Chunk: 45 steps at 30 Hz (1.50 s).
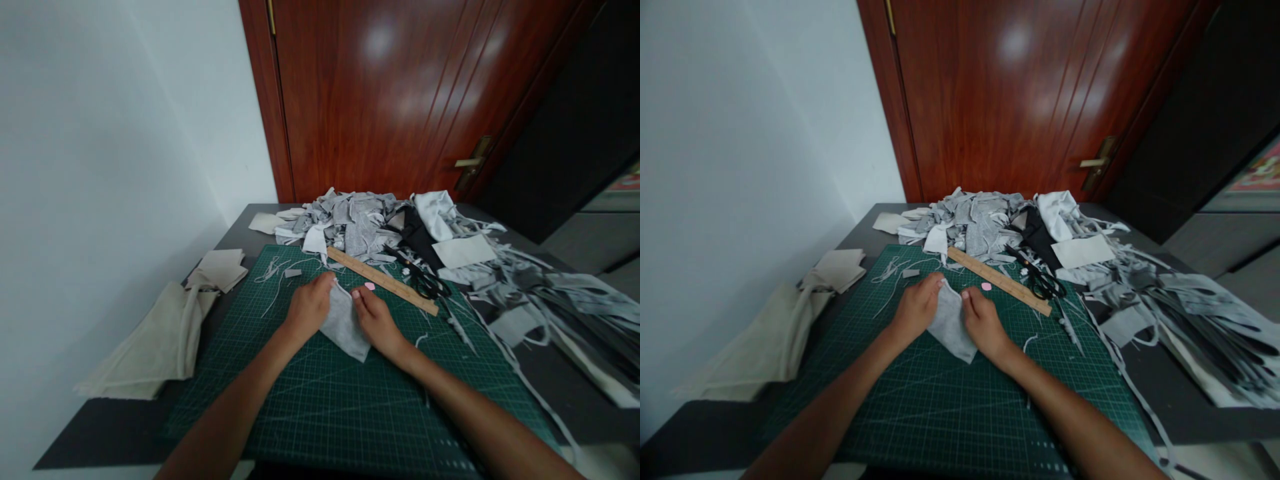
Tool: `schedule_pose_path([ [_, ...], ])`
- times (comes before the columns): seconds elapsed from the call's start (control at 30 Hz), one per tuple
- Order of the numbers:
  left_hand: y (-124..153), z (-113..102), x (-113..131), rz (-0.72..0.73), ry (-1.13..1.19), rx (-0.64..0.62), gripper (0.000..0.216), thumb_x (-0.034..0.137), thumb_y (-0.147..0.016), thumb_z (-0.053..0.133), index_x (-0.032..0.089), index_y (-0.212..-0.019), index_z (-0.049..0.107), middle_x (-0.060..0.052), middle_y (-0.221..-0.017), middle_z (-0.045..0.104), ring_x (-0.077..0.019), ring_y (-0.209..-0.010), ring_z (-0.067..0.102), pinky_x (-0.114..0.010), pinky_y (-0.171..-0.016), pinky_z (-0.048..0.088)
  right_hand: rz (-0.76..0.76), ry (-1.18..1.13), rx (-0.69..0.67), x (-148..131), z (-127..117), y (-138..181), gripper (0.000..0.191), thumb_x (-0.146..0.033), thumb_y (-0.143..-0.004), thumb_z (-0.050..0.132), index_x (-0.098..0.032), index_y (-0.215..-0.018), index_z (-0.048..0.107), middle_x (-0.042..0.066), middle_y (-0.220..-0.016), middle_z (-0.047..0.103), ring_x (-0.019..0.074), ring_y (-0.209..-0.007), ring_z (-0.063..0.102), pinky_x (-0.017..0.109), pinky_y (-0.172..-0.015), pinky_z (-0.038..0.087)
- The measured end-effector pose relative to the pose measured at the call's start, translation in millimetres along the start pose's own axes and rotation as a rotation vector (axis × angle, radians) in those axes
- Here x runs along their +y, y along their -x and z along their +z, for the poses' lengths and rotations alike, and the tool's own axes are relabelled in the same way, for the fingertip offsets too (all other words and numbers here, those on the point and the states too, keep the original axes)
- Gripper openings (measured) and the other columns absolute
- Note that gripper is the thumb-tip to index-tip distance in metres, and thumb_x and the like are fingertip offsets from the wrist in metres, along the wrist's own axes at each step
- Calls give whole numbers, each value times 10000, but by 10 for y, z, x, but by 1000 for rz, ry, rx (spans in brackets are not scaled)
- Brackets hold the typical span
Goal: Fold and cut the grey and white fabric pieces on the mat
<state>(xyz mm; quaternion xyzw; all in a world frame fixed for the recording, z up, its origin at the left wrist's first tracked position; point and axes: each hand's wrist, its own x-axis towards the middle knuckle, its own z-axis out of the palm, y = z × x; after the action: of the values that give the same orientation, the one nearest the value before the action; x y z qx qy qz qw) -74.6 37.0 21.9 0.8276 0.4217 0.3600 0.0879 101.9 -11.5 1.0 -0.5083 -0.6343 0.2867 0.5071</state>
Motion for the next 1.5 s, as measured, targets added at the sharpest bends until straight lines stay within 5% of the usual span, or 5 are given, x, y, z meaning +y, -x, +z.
schedule_pose_path([
  [0.2,-23,-59,12,36,98,-38,219,218,-1012,419,228,-1078,627,-33,-858,700,-183,-765,684,-258,-695,474,19,8,-199,-26,-23,8,258,-449,-869,718,-217,-824,615,-39,-665,565,152,-597,495,260,-531,356],
  [0.43,-36,-68,48,29,186,-60,212,262,-1009,444,234,-1030,653,-11,-815,675,-163,-728,648,-253,-707,472,188,-265,-80,10,-68,-89,263,-480,-884,623,-231,-824,564,-38,-664,524,157,-577,473,262,-510,379],
  [0.63,-31,-57,50,-15,198,101,207,278,-1007,456,232,-1058,651,-18,-837,695,-170,-750,661,-249,-709,477,-50,-53,82,-60,-61,-32,242,-421,-991,526,-235,-842,571,-27,-716,536,173,-670,506,289,-626,420],
  [1.03,-63,-102,41,-99,215,316,221,331,-1005,462,213,-968,645,17,-724,624,-145,-633,579,-237,-626,405,-166,74,30,-62,-186,-74,251,-369,-1037,479,-243,-821,503,-35,-693,512,171,-660,500,291,-643,396],
  [1.5,-116,-162,-56,-75,193,366,238,373,-987,481,211,-964,653,1,-762,679,-165,-677,626,-254,-639,437,-7,-31,-73,109,-316,-217,157,-370,-838,681,-233,-886,622,-11,-755,581,199,-706,537,313,-643,405],
])
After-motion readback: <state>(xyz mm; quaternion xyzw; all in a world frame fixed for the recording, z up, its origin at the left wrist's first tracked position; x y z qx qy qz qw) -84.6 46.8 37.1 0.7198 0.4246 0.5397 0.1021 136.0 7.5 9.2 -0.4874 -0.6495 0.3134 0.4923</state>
